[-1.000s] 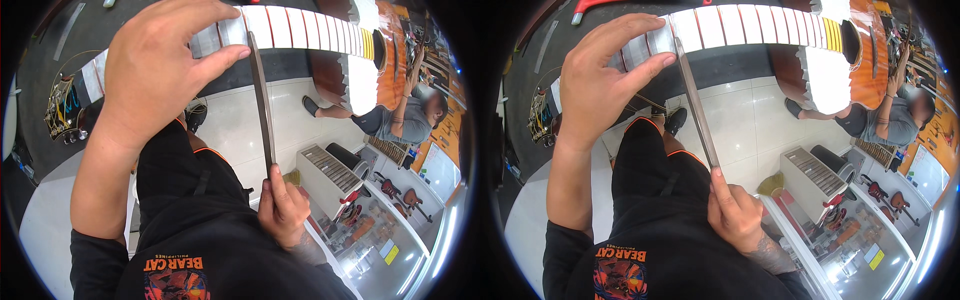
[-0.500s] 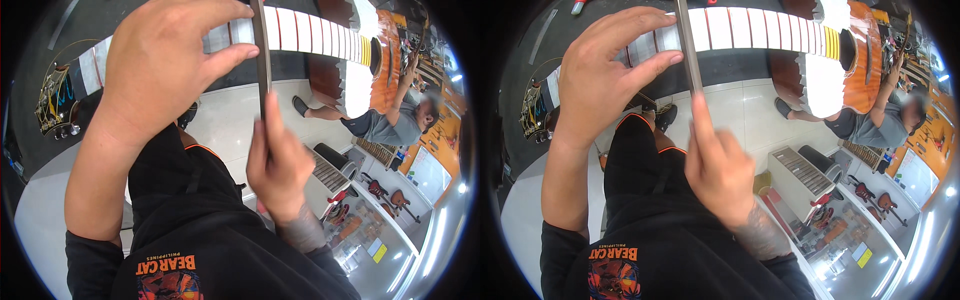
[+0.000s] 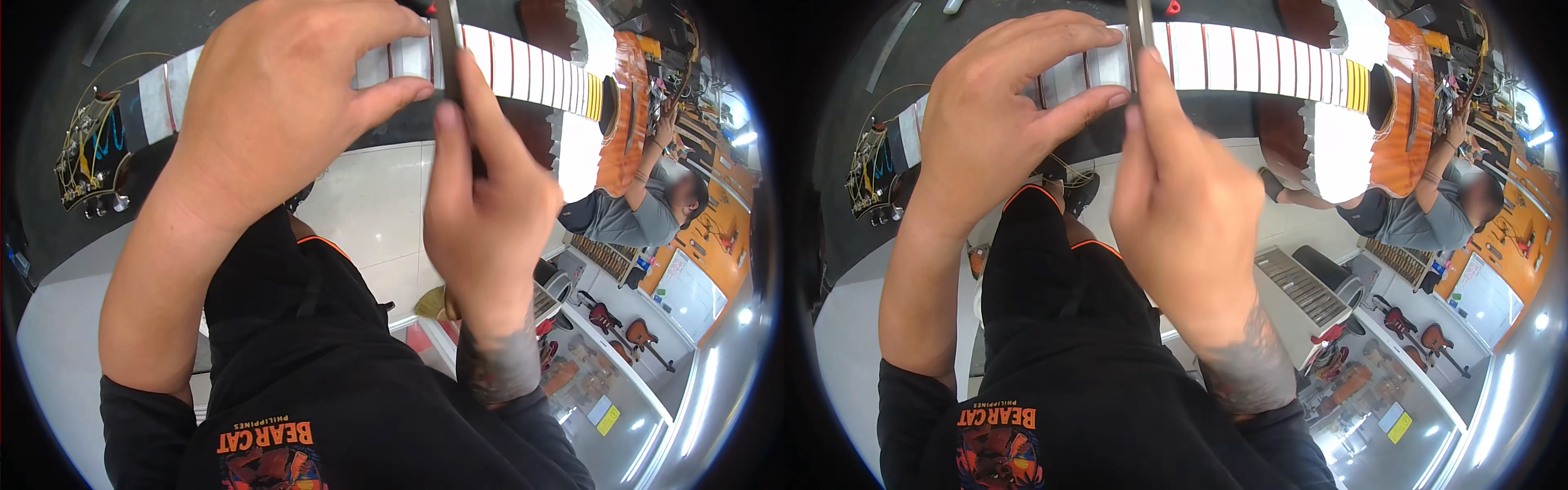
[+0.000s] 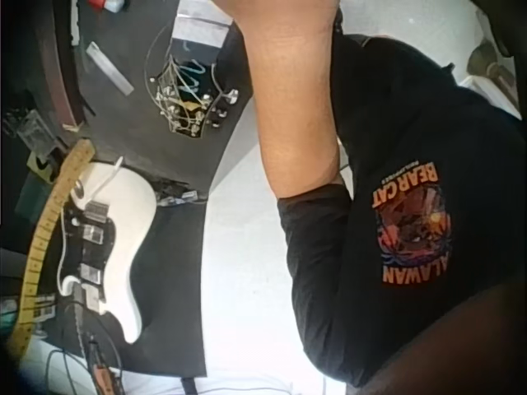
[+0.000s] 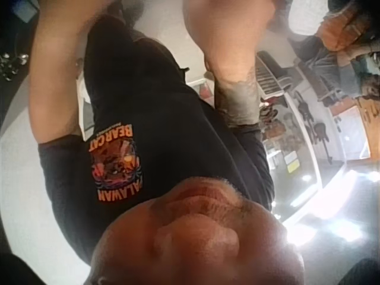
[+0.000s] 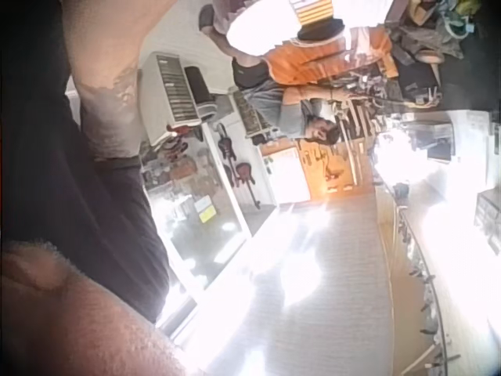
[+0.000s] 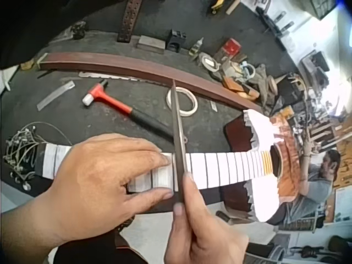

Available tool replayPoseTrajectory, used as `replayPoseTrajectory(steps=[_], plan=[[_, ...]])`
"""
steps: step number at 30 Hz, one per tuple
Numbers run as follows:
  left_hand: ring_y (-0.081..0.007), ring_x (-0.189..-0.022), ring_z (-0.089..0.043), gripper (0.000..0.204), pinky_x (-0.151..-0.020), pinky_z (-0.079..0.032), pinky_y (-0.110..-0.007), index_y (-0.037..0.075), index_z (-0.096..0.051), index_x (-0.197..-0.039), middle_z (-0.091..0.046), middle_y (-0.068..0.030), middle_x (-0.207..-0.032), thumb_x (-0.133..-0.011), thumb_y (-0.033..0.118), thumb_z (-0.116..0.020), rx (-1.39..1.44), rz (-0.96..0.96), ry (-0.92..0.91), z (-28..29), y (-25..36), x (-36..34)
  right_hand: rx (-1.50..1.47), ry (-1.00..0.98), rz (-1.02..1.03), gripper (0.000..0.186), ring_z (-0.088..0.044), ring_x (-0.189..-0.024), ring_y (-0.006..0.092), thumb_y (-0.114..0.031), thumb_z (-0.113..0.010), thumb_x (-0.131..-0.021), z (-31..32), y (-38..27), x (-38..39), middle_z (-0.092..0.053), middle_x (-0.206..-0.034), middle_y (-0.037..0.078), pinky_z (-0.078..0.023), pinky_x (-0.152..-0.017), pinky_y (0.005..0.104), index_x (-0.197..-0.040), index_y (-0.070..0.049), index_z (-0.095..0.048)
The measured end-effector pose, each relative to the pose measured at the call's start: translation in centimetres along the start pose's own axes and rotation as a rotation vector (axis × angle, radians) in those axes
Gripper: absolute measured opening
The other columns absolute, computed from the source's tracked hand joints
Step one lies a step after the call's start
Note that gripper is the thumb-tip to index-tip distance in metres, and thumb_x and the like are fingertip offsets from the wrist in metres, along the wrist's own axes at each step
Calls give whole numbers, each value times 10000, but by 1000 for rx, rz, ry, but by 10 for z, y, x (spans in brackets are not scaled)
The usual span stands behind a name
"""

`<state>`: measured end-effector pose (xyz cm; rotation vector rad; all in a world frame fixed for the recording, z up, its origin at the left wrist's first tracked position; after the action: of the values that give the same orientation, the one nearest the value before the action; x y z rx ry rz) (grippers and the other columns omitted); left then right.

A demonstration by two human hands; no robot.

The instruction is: The person files the frets of an acoustic guitar using a handheld file.

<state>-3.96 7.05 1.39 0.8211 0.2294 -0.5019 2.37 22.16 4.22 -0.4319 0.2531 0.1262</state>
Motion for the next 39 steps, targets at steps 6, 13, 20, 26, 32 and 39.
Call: replayPoseTrajectory(steps=[6,13,20,26,32,39], plan=[[-325,-907,-720,415,-793,-567,-396,-25,-730,-1046,-743,-179,-987,-743,222,-868,76,-154,75,-7,-9,3,-25,-67,-130,490,-536,-486,150,98,-705,-856,37,3,87,-604,-627,71,-466,-509,270,-1339,36,-648],[-317,-920,-730,435,-818,-571,-386,-24,-738,-1040,-753,-183,-1008,-721,231,-889,-26,-113,36,8,15,-2,-68,-116,-193,477,-532,-493,142,85,-718,-841,45,4,139,-589,-641,74,-455,-511,259,-1313,37,-666],[-310,-919,-738,435,-833,-575,-381,-24,-750,-1032,-757,-190,-1010,-708,224,-898,-28,-100,30,5,15,-3,-123,-93,-156,511,-492,-453,158,92,-742,-801,37,4,147,-520,-595,34,-423,-448,303,-1303,26,-670],[-312,-919,-728,407,-828,-565,-391,-30,-740,-1030,-751,-187,-993,-728,202,-883,19,-102,37,4,12,-2,-86,-96,-127,541,-489,-449,159,99,-751,-789,38,-2,148,-510,-604,30,-422,-441,318,-1316,13,-665],[-274,-1005,-713,397,-880,-553,-354,92,-775,-1105,-761,-77,-1105,-742,210,-881,-80,-72,-35,1,2,-1,75,-200,-144,593,-493,-457,184,60,-757,-811,29,-13,100,-469,-594,28,-431,-443,362,-1382,-39,-633],[-274,-1003,-711,404,-876,-553,-354,92,-775,-1101,-761,-71,-1105,-730,209,-882,-65,-41,-18,2,2,0,10,-137,-77,514,-510,-476,173,25,-708,-897,3,-5,35,-536,-612,74,-441,-510,312,-1400,-35,-627]])
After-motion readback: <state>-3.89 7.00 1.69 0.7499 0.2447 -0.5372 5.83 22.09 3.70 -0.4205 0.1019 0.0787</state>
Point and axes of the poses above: each hand's wrist, its own x-axis away from the middle knuckle, its own z-axis out of the back of the hand, y = z × x, the point moved 3 cm from there along -x, towards the middle knuckle
